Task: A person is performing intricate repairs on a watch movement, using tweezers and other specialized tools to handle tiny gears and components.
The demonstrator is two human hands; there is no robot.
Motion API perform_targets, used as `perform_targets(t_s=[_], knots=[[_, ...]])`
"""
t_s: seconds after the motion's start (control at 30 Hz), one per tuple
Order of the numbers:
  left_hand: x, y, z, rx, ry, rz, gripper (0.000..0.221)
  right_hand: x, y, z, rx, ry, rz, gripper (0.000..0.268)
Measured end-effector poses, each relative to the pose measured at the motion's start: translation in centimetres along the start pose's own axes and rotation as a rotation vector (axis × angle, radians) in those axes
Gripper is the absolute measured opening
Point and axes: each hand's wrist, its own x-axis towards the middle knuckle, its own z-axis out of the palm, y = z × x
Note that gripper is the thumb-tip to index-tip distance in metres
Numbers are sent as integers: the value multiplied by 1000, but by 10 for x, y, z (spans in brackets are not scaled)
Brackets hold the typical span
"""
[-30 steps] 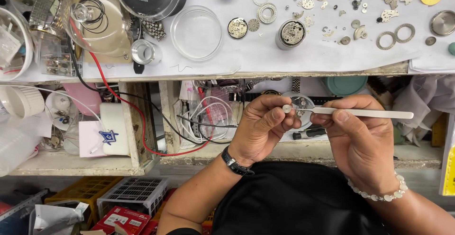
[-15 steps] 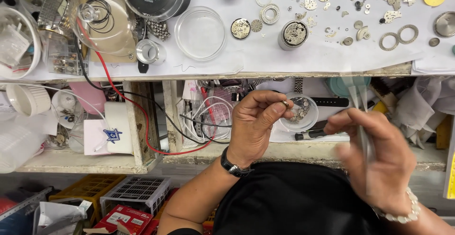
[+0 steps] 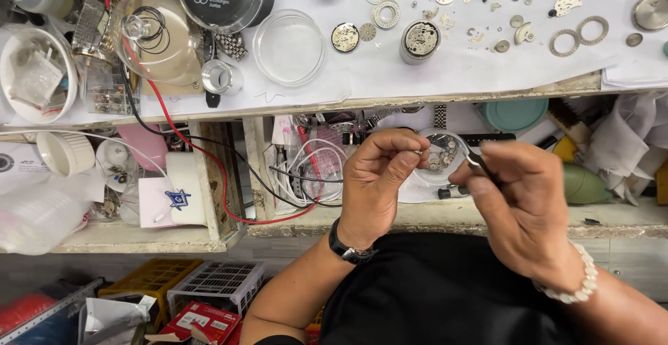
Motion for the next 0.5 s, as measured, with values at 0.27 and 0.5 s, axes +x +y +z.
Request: perform_targets(t_s=[0.27,0.5], knots=[[-4,-3,4,47,95,-37,14,16,1,8,-542,-35,-312,22],[-5,-5,5,110,108,-40,16,20,2,8,-505,-40,-315,18]])
